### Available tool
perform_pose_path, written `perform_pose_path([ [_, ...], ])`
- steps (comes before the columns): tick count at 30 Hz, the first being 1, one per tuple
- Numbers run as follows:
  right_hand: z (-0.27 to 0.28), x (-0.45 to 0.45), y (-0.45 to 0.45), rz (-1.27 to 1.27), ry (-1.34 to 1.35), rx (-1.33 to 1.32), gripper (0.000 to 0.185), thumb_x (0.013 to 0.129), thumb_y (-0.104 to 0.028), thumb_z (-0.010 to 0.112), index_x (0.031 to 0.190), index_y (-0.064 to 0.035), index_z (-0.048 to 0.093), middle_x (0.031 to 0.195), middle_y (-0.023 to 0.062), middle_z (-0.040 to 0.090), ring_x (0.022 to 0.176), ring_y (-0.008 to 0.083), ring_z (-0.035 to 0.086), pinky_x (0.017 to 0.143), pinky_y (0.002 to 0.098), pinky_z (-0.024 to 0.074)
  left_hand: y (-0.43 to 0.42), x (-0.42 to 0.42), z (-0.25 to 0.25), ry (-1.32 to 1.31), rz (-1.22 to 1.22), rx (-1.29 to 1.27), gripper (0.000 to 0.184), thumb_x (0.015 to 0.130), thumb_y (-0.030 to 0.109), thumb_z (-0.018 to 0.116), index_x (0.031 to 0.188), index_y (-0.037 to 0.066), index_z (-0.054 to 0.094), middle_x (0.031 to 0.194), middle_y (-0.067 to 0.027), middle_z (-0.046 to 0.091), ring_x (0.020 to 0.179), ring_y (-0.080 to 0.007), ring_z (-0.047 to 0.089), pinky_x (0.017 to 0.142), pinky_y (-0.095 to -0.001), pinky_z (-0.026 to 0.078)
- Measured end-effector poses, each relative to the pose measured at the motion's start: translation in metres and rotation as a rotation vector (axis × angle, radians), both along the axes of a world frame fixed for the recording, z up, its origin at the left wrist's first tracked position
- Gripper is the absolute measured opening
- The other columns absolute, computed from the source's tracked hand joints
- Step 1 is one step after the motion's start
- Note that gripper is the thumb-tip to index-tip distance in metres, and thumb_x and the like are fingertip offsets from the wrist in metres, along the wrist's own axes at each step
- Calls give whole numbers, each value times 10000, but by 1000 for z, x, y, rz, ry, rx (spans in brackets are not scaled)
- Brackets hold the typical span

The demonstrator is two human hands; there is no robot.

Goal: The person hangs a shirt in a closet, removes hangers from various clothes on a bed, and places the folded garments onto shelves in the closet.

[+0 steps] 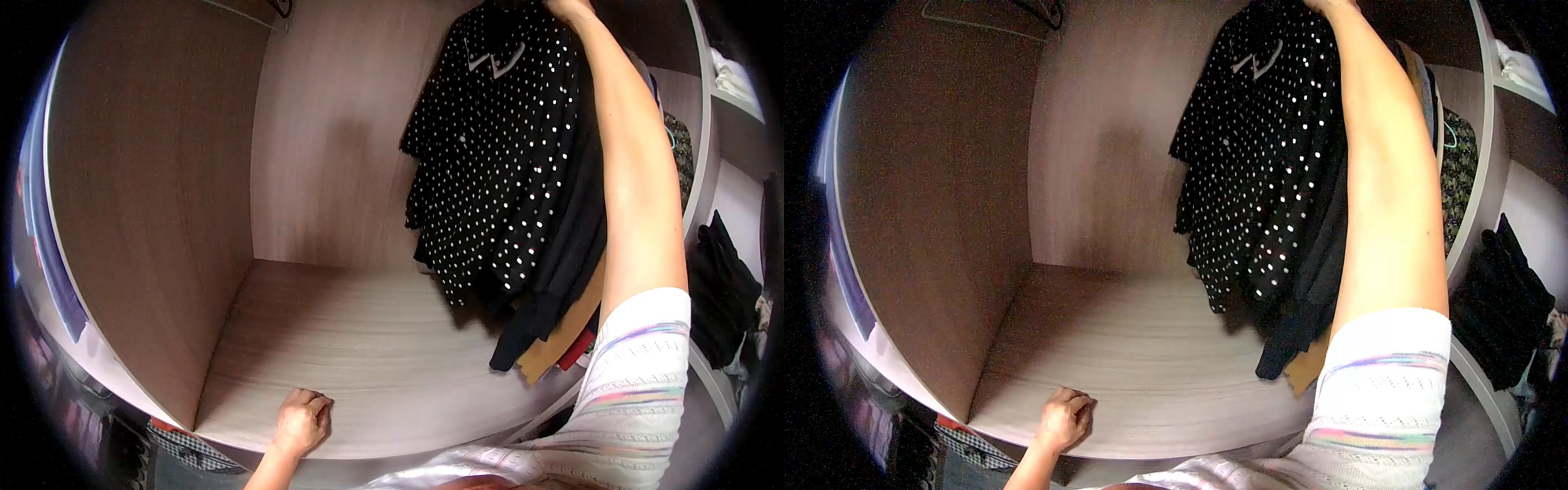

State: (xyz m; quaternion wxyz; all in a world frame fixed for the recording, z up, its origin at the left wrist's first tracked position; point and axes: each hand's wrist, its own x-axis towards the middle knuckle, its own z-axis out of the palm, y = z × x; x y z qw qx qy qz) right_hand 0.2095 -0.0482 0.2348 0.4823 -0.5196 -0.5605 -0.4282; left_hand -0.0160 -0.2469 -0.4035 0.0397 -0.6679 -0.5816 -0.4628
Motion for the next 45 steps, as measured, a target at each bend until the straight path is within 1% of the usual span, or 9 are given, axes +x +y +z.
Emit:
perform_pose_path([
  [18,-34,-4,12,42,212,181,262,818,-101,420,935,30,614,1018,228,585,970,345,568,801,419,463,32,-18,0,2,-93,2,115,665,24,606,771,43,648,799,-96,599,786,-267,556,689,-356,466],
  [19,4,22,56,146,504,299,282,812,-94,418,987,33,598,1014,218,591,952,328,577,792,410,468,31,-19,0,1,-60,6,104,672,32,606,766,42,647,792,-93,597,787,-263,556,690,-356,464],
  [20,-19,-1,24,-181,131,60,270,804,-116,468,969,56,594,959,203,607,855,291,607,735,366,491,22,-25,-2,13,-64,-35,115,685,40,589,786,43,645,805,-102,595,799,-271,554,696,-365,463],
  [22,12,38,63,-103,-164,-5,381,860,-335,434,1134,-95,542,1173,137,522,1073,298,503,874,382,405,18,4,-16,9,-7,-94,130,722,61,542,815,40,629,828,-119,585,833,-291,549,719,-386,456],
  [27,-25,99,49,252,-259,487,122,705,-100,552,682,16,582,633,162,584,535,257,528,527,380,441,28,15,-22,126,-113,-17,107,706,72,557,796,34,601,778,-100,544,818,-272,525,714,-364,442],
  [31,-105,87,7,697,-256,600,160,683,-81,614,763,57,599,696,176,608,607,241,552,593,350,458,25,13,-15,99,-99,14,56,712,73,539,725,24,563,752,-107,519,800,-280,515,710,-380,427],
  [35,-136,227,203,565,-372,71,388,868,-255,483,1187,-34,504,1171,102,541,1061,215,509,921,312,377,14,14,-9,58,-78,-37,61,713,73,533,717,14,550,775,-126,513,810,-297,515,707,-391,429],
  [43,-362,110,30,824,478,-479,464,833,-223,559,1204,30,444,1181,115,517,1026,219,500,907,327,357,-7,16,-11,91,-119,-26,76,698,83,565,749,27,559,787,-117,514,802,-297,530,697,-386,454],
  [45,-388,109,12,879,511,-593,448,836,-262,558,1170,21,459,1052,92,567,899,175,555,727,312,450,-34,20,-12,56,-170,11,114,696,89,575,794,32,566,794,-112,518,809,-285,534,698,-374,459],
])
